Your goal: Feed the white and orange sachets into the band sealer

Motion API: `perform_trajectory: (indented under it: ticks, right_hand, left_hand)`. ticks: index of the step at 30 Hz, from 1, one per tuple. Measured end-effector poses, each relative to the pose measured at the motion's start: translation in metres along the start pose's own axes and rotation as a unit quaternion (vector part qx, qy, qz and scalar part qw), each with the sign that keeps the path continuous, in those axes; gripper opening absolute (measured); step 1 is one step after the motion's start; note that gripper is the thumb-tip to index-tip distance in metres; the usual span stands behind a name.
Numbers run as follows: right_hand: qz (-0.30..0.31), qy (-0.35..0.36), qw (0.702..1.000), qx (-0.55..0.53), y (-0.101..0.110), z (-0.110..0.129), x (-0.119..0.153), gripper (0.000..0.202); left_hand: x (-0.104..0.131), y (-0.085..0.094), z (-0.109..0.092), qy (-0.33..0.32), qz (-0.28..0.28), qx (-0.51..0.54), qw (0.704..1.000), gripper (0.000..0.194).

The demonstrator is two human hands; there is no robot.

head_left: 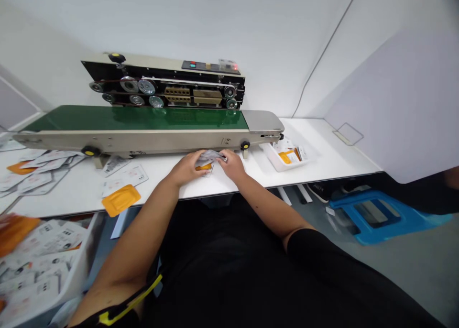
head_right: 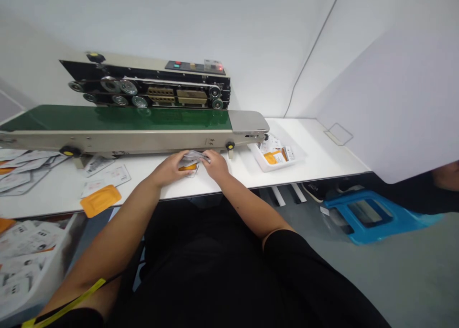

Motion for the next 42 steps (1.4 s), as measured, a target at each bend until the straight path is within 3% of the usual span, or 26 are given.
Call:
perform_trajectory:
  ticks: [3,8,11,14,22,26,29,32,35,42]
  right_hand:
    - [-0.008,-0.020,0.999,0.046,-0.001,-0.001,0.002,0.008]
    - [0.053,0.010,0.994,0.092,-0.011,-0.004,0.001,0.028]
    - [0.112,0.075,0.989,0.057,-0.018,-0.007,-0.002,0.033]
    - [0.128,0.114,0.985,0.007,-0.020,-0.009,-0.003,0.038]
    - [0.150,0.193,0.969,-0.044,-0.007,0.002,0.005,0.055]
    - [0.207,0.151,0.967,0.003,-0.013,0.004,0.006,0.087]
    - [0.238,0.121,0.963,0.026,-0.017,0.004,0.005,0.099]
    - [0.246,0.111,0.962,0.048,-0.018,0.007,0.005,0.088]
    - [0.237,0.111,0.962,0.084,-0.018,0.008,0.006,0.071]
    - [0.214,0.126,0.961,0.123,-0.022,0.007,0.007,0.056]
  left_hand:
    - [-0.002,-0.004,0.005,-0.004,0.030,-0.031,0.999,0.095]
    - [-0.001,-0.003,0.004,0.017,0.055,-0.065,0.996,0.090]
    - [0.000,-0.001,0.000,-0.024,0.061,-0.059,0.996,0.086]
    - [0.000,-0.002,-0.002,-0.048,0.069,-0.061,0.995,0.080]
    - [-0.001,-0.001,0.002,0.015,0.062,-0.068,0.996,0.057]
    - [-0.001,0.001,-0.003,0.034,0.071,-0.047,0.996,0.053]
    - [0.001,0.001,-0.005,0.047,0.067,0.042,0.996,0.053]
    - [0.003,0.000,-0.004,0.047,0.062,0.142,0.987,0.063]
    - [0.005,0.000,-0.004,0.003,0.068,0.185,0.980,0.069]
    - [0.005,0.007,-0.008,-0.044,0.078,0.143,0.986,0.058]
Point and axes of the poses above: each hand's wrist, its own x-axis away from the middle knuckle, its own y-axis out of the back of the hand, z = x × y, the point moved 1 cm from there along -x, towards the middle knuckle, and after that the axes turned 10 degrees about z, right-handed, at the moved point
